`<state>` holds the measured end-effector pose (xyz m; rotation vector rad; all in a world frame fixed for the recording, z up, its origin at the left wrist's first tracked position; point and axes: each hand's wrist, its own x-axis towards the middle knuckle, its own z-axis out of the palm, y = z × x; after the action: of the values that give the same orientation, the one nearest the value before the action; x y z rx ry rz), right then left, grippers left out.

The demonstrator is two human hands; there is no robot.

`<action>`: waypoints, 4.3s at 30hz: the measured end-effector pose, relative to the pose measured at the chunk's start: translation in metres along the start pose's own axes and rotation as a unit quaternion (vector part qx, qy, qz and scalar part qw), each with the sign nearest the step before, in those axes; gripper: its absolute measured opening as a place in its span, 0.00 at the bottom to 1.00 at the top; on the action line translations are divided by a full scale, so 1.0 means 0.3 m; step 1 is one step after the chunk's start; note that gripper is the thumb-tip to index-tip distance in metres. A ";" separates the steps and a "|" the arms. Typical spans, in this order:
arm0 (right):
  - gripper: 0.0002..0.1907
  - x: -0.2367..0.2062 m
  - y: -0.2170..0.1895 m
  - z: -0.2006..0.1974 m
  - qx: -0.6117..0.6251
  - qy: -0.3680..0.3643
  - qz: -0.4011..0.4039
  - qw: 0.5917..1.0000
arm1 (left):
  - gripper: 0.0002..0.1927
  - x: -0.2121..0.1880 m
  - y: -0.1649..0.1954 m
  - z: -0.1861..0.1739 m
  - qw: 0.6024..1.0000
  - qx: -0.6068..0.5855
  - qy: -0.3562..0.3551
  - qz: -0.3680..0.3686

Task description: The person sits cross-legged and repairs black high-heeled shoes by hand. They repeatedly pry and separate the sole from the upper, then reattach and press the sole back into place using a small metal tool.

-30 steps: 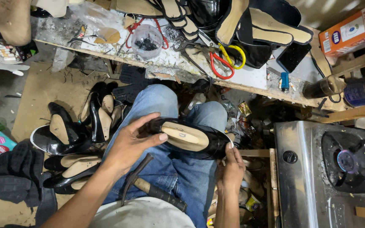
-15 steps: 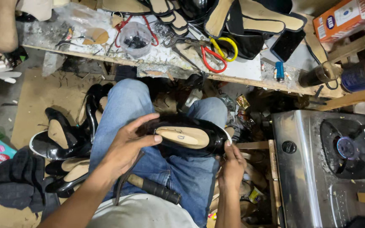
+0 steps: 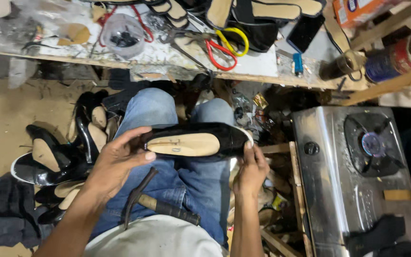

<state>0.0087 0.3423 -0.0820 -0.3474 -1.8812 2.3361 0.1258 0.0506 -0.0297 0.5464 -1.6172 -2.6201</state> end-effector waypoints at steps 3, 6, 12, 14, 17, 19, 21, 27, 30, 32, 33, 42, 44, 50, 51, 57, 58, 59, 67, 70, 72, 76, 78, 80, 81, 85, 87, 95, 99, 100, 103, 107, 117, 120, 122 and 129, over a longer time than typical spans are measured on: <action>0.10 0.018 -0.033 0.017 -0.015 0.011 -0.015 1.000 | 0.32 0.011 -0.052 -0.025 0.998 -0.056 0.015 0.005; 0.10 0.030 -0.051 0.041 0.041 0.000 0.006 0.999 | 0.33 0.027 -0.069 -0.044 0.997 -0.064 0.044 0.026; 0.09 0.019 -0.108 0.065 0.169 -0.069 -0.013 0.983 | 0.41 -0.011 -0.030 -0.064 0.990 -0.088 -0.027 0.107; 0.08 0.019 -0.137 0.072 0.223 -0.118 -0.008 0.968 | 0.42 -0.051 -0.012 -0.069 0.983 0.014 -0.030 0.179; 0.11 0.024 -0.171 0.093 0.255 -0.137 -0.040 0.957 | 0.42 -0.091 0.014 -0.069 0.957 0.097 -0.044 0.269; 0.11 0.027 -0.188 0.115 0.252 -0.153 -0.046 0.954 | 0.40 -0.118 0.029 -0.063 0.944 0.111 -0.043 0.308; 0.10 0.036 -0.213 0.143 0.249 -0.166 -0.046 0.953 | 0.37 -0.128 0.041 -0.048 0.933 0.109 -0.042 0.339; 0.06 0.170 -0.354 0.286 -0.157 -0.151 -0.160 0.963 | 0.32 0.022 0.094 -0.009 0.973 -0.194 0.125 0.000; 0.11 0.268 -0.389 0.388 -0.210 -0.159 -0.122 0.957 | 0.29 0.095 0.106 -0.005 0.951 -0.240 0.153 -0.118; 0.10 0.310 -0.400 0.448 -0.214 -0.184 -0.119 0.952 | 0.28 0.119 0.101 -0.007 0.951 -0.243 0.152 -0.115; 0.10 0.319 -0.409 0.465 -0.225 -0.174 -0.112 0.952 | 0.27 0.123 0.096 -0.009 0.949 -0.248 0.157 -0.115; 0.10 0.161 -0.449 0.361 -0.106 -0.162 -0.149 0.970 | 0.43 0.083 0.112 -0.012 0.964 -0.238 0.009 0.122; 0.10 0.134 -0.420 0.289 0.026 -0.223 -0.217 0.950 | 0.49 0.011 0.132 0.008 0.964 -0.121 0.013 0.235; 0.13 0.179 -0.366 0.138 0.299 -0.164 -0.115 0.933 | 0.56 -0.143 0.143 0.095 0.867 0.153 -0.013 0.474; 0.14 0.186 -0.364 0.126 0.300 -0.180 -0.114 0.930 | 0.56 -0.148 0.149 0.100 0.848 0.196 -0.008 0.492; 0.17 0.205 -0.351 0.108 0.335 -0.243 -0.099 0.905 | 0.50 -0.183 0.163 0.108 0.829 0.249 -0.020 0.500; 0.17 0.209 -0.347 0.109 0.340 -0.242 -0.099 0.903 | 0.48 -0.191 0.157 0.104 0.819 0.258 -0.011 0.512; 0.16 0.212 -0.342 0.111 0.346 -0.242 -0.099 0.901 | 0.47 -0.194 0.149 0.100 0.808 0.268 -0.002 0.524; 0.12 0.157 -0.164 0.251 -0.029 -0.063 -0.009 0.998 | 0.30 -0.008 0.100 0.020 0.940 0.147 0.196 0.238; 0.12 0.095 -0.036 0.323 0.032 -0.055 0.081 0.995 | 0.24 0.037 0.101 -0.037 0.965 0.048 0.227 0.119; 0.12 0.065 0.009 0.343 0.056 -0.039 0.099 0.993 | 0.25 0.023 0.100 -0.068 0.970 0.032 0.223 0.088; 0.16 0.045 0.015 0.364 0.012 -0.063 0.128 0.990 | 0.29 -0.037 0.120 -0.101 0.974 0.039 0.220 0.049; 0.18 0.043 0.004 0.373 0.015 -0.075 0.135 0.988 | 0.29 -0.042 0.139 -0.095 0.971 0.023 0.234 0.045; 0.18 0.040 0.003 0.382 0.000 -0.079 0.125 0.989 | 0.30 -0.037 0.159 -0.082 0.967 -0.017 0.250 0.049; 0.18 0.037 0.009 0.385 -0.010 -0.080 0.123 0.989 | 0.29 -0.035 0.168 -0.074 0.963 0.006 0.264 0.053; 0.17 0.033 0.046 0.369 -0.029 -0.120 0.071 0.990 | 0.27 -0.038 0.185 -0.055 0.953 0.073 0.289 0.060; 0.17 0.039 0.062 0.354 -0.040 -0.112 0.034 0.992 | 0.28 -0.044 0.186 -0.058 0.956 0.078 0.279 0.052; 0.12 0.072 0.040 0.350 0.018 -0.108 0.048 0.993 | 0.34 -0.072 0.148 -0.115 0.977 0.075 0.170 0.107; 0.11 0.042 -0.023 0.363 0.064 -0.127 0.035 0.989 | 0.34 -0.050 0.121 -0.133 0.983 0.001 0.153 0.104; 0.11 0.031 -0.050 0.363 0.056 -0.121 0.022 0.991 | 0.33 -0.037 0.124 -0.133 0.984 -0.006 0.153 0.096; 0.10 -0.006 -0.156 0.367 0.007 -0.081 -0.045 0.996 | 0.31 0.016 0.158 -0.102 0.980 0.059 0.171 0.084; 0.09 -0.046 -0.322 0.377 -0.132 -0.039 -0.225 0.965 | 0.27 0.041 0.186 0.073 0.803 0.432 0.249 0.326; 0.34 -0.280 -0.529 0.443 -0.215 -0.128 -0.166 0.954 | 0.48 0.069 0.091 0.412 0.729 0.523 0.108 0.428; 0.36 -0.313 -0.560 0.447 -0.154 -0.263 -0.158 0.939 | 0.49 0.089 0.112 0.381 0.747 0.443 0.151 0.472; 0.34 -0.310 -0.571 0.452 -0.206 -0.346 -0.204 0.892 | 0.40 0.092 0.149 0.339 0.766 0.427 0.176 0.448; 0.22 0.054 -0.459 0.686 -0.175 -0.393 -0.255 0.866 | 0.28 0.056 0.365 0.086 0.886 0.326 0.052 0.325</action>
<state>-0.0657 0.1816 0.0915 1.1151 -2.3062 1.8701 0.0838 0.0188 0.0711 0.0885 -2.1474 -1.5321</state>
